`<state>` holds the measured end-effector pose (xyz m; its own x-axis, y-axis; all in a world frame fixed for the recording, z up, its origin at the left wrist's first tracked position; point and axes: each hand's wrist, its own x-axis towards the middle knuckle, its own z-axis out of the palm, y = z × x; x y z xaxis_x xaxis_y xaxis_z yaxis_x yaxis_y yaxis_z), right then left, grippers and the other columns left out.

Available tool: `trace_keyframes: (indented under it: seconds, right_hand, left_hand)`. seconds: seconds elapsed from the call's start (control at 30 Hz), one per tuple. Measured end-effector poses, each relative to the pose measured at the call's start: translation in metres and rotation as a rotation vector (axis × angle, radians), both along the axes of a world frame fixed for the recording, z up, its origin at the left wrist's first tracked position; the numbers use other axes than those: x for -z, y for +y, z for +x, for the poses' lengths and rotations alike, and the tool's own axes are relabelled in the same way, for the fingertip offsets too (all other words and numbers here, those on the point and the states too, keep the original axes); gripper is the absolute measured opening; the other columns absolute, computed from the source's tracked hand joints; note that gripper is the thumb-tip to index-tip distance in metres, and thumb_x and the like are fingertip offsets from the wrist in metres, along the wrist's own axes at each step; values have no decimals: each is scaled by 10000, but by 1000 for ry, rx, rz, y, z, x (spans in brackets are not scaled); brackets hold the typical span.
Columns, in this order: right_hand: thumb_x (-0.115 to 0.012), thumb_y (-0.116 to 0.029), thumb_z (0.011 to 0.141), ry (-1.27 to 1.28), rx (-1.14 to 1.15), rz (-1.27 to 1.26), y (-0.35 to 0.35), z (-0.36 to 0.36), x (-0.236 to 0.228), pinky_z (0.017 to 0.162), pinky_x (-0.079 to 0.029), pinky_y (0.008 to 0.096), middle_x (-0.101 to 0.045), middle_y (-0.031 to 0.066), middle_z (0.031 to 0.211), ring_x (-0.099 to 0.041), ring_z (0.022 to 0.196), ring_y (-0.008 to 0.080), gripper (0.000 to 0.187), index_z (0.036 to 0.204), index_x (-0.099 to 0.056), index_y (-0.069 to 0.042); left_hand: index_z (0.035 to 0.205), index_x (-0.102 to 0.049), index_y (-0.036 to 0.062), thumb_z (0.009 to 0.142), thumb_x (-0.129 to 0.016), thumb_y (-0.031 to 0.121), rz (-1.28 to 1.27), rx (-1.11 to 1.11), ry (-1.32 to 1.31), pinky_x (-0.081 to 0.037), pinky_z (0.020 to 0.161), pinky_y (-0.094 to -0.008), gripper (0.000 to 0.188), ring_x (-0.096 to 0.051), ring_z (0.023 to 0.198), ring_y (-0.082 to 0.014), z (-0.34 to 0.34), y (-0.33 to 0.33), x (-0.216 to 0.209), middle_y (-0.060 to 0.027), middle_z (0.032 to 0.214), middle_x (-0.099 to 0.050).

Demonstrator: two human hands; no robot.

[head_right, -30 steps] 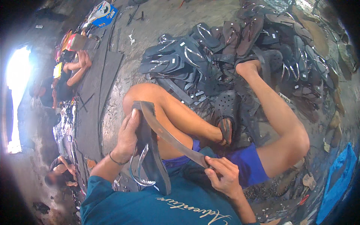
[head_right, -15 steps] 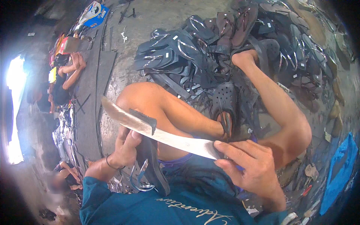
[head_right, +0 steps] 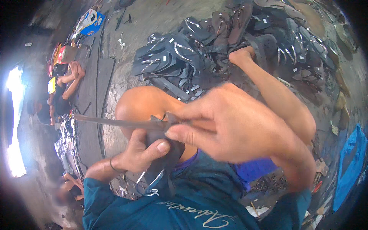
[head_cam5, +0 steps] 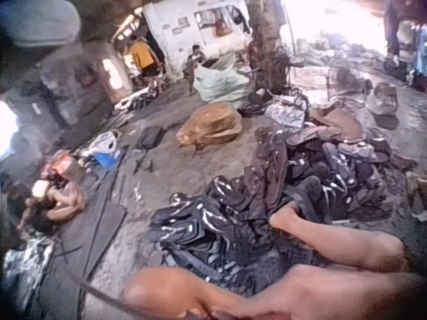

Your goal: The person sits on the floor and uses a knife to trim excess material from the edges of several sandals. They handle each sandal individually, scraping the sole and sides, then place the trimmed pieces aside.

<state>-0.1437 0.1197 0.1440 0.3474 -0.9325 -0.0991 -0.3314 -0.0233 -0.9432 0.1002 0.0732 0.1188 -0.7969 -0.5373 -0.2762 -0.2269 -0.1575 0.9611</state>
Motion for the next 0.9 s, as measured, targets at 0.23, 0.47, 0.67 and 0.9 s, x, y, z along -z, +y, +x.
trace_keyframes:
  seconds: [0.23,0.47,0.67,0.9]
  right_hand:
    - [-578,-196,989,-793,224,102,28,5,50,612,-434,193,-649,9,865,-538,746,46,406,1350,-542,-14]
    - [-594,-219,981,-891,502,13,60,36,98,545,-424,169,-654,48,927,-555,718,53,424,1338,-545,3]
    - [-639,-148,945,-585,758,-191,72,55,85,672,-500,232,-670,107,950,-596,781,80,401,1289,-556,41]
    - [-751,-109,832,48,1010,-319,150,74,148,513,-445,263,-664,95,797,-557,586,154,292,1073,-675,35]
  left_hand:
    - [984,-656,29,786,-805,316,-976,267,-359,-481,757,-353,379,-643,889,-226,-40,-67,-78,-111,911,-656]
    - [1286,-490,50,877,-713,321,195,-142,89,-475,881,-349,539,-557,1049,-170,-3,41,58,-70,1210,-549]
    - [1129,-567,62,937,-606,460,735,-783,630,-535,905,-350,443,-628,1044,-187,-81,7,59,-70,1112,-641]
    - [1065,-632,86,917,-640,439,687,-852,671,-588,678,-301,383,-684,831,-156,-95,-7,57,-47,962,-693]
